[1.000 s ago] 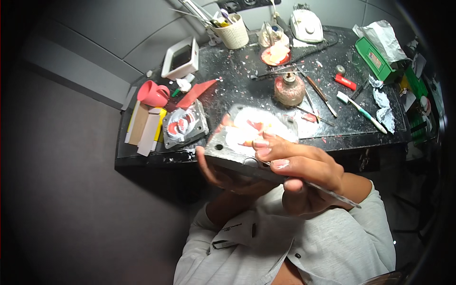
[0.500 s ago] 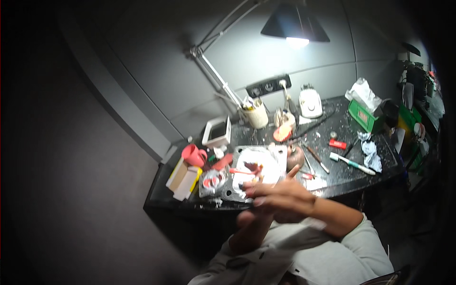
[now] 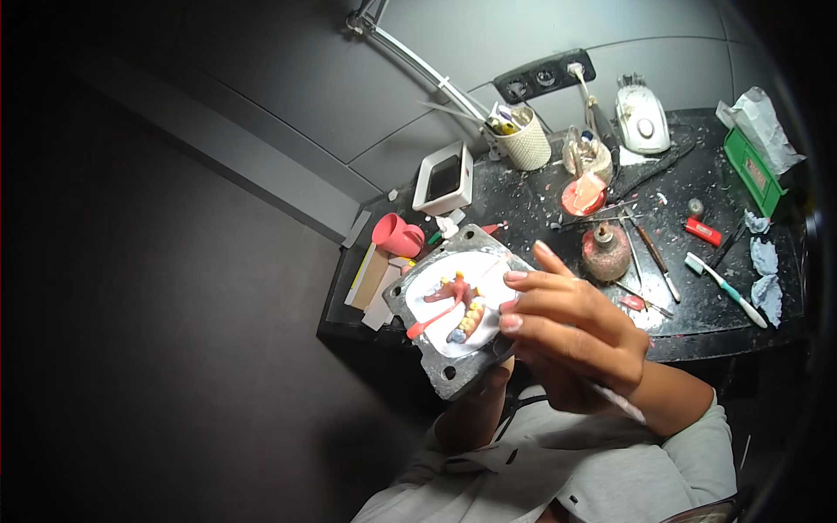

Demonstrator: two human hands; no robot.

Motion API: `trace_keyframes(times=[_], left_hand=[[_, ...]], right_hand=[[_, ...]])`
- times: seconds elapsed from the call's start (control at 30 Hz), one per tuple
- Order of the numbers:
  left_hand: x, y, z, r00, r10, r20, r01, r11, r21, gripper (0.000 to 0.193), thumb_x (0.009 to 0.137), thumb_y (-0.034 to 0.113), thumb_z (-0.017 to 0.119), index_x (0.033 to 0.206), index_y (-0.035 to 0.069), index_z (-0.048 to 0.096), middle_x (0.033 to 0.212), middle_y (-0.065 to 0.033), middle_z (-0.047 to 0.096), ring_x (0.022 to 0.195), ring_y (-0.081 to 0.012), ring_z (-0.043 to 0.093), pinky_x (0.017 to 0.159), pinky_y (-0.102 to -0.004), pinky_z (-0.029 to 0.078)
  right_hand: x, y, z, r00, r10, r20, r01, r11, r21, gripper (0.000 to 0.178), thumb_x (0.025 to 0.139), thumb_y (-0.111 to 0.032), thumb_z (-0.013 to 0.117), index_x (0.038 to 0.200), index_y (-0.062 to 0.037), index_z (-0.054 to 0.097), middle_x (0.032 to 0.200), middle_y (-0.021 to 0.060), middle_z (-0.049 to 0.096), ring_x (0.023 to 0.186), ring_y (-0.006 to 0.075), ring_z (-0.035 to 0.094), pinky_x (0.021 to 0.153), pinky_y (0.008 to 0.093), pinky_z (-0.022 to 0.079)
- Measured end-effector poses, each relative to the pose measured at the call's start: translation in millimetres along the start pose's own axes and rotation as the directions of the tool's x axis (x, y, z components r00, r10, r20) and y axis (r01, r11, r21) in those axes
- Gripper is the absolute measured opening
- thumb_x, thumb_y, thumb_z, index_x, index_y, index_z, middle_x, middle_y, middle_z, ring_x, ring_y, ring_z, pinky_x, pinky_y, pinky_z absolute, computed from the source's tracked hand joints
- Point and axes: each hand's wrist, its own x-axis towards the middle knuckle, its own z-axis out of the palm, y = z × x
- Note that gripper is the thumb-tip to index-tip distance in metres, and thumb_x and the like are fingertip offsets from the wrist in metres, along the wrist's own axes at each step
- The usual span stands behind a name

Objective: The person shapes and carves wax around artificial teeth in a dental mold using a metal tool and their fingers.

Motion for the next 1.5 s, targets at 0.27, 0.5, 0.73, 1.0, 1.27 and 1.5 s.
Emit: trace_keyframes(times=[0.27, 0.5, 0.73, 1.0, 1.27, 1.5], left_hand=[[3, 19, -14, 0.930, -0.336, -0.147, 0.319, 0.939, -0.127, 0.104, 0.085, 0.050, 0.079, 0.160, 0.010, 0.019, 0.160, -0.0102, 0.038, 0.149, -0.0283, 0.035, 0.126, -0.0480, 0.024], [55, 56, -10, 0.614, -0.786, -0.074, 0.558, 0.498, -0.663, 0.085, 0.093, 0.049, 0.070, 0.158, 0.012, 0.030, 0.159, -0.0063, 0.042, 0.149, -0.0281, 0.035, 0.127, -0.0473, 0.025], [84, 71, 13, 0.464, -0.883, -0.065, 0.591, 0.363, -0.720, 0.072, 0.100, 0.049, 0.060, 0.158, 0.015, 0.036, 0.160, -0.0046, 0.042, 0.148, -0.0285, 0.035, 0.126, -0.0449, 0.029], [77, 70, -10, 0.478, -0.844, 0.245, 0.686, 0.185, -0.703, 0.074, 0.103, 0.050, 0.057, 0.161, 0.014, 0.028, 0.167, -0.0039, 0.031, 0.150, -0.0348, 0.028, 0.123, -0.0526, 0.033], [74, 65, -9, 0.541, -0.818, 0.193, 0.637, 0.249, -0.730, 0.090, 0.094, 0.067, 0.054, 0.161, 0.015, 0.028, 0.163, -0.0134, 0.033, 0.149, -0.0380, 0.028, 0.122, -0.0566, 0.032], [62, 57, 0, 0.643, -0.763, 0.066, 0.622, 0.470, -0.627, 0.101, 0.086, 0.075, 0.055, 0.161, 0.014, 0.028, 0.159, -0.0174, 0.036, 0.146, -0.0394, 0.032, 0.120, -0.0571, 0.032]], right_hand=[[-14, -11, 8, 0.993, -0.020, -0.119, 0.014, 0.999, -0.047, 0.021, 0.082, 0.002, 0.074, 0.102, 0.0020, 0.069, 0.101, 0.0164, 0.071, 0.106, 0.0357, 0.073, 0.110, 0.0625, 0.044], [-19, -16, 6, 0.989, -0.026, -0.145, 0.021, 0.999, -0.033, 0.019, 0.081, 0.001, 0.075, 0.099, 0.0026, 0.070, 0.099, 0.0166, 0.072, 0.103, 0.0355, 0.074, 0.107, 0.0627, 0.046], [-22, -15, 5, 0.990, -0.033, -0.137, 0.033, 0.999, 0.002, 0.018, 0.082, -0.002, 0.077, 0.099, 0.0026, 0.070, 0.099, 0.0176, 0.073, 0.104, 0.0364, 0.074, 0.106, 0.0628, 0.047], [-19, -17, 4, 0.991, -0.047, -0.125, 0.046, 0.999, -0.005, 0.018, 0.083, -0.001, 0.077, 0.098, 0.0056, 0.069, 0.098, 0.0192, 0.073, 0.102, 0.0367, 0.075, 0.105, 0.0634, 0.048], [-20, -18, 5, 0.991, -0.029, -0.128, 0.027, 1.000, -0.012, 0.018, 0.082, -0.001, 0.077, 0.097, 0.0062, 0.069, 0.095, 0.0188, 0.072, 0.099, 0.0357, 0.075, 0.106, 0.0636, 0.047], [-18, -18, -1, 0.992, 0.011, -0.127, -0.013, 1.000, -0.014, 0.016, 0.081, 0.000, 0.077, 0.093, 0.0066, 0.069, 0.093, 0.0188, 0.071, 0.098, 0.0355, 0.075, 0.106, 0.0635, 0.046]])
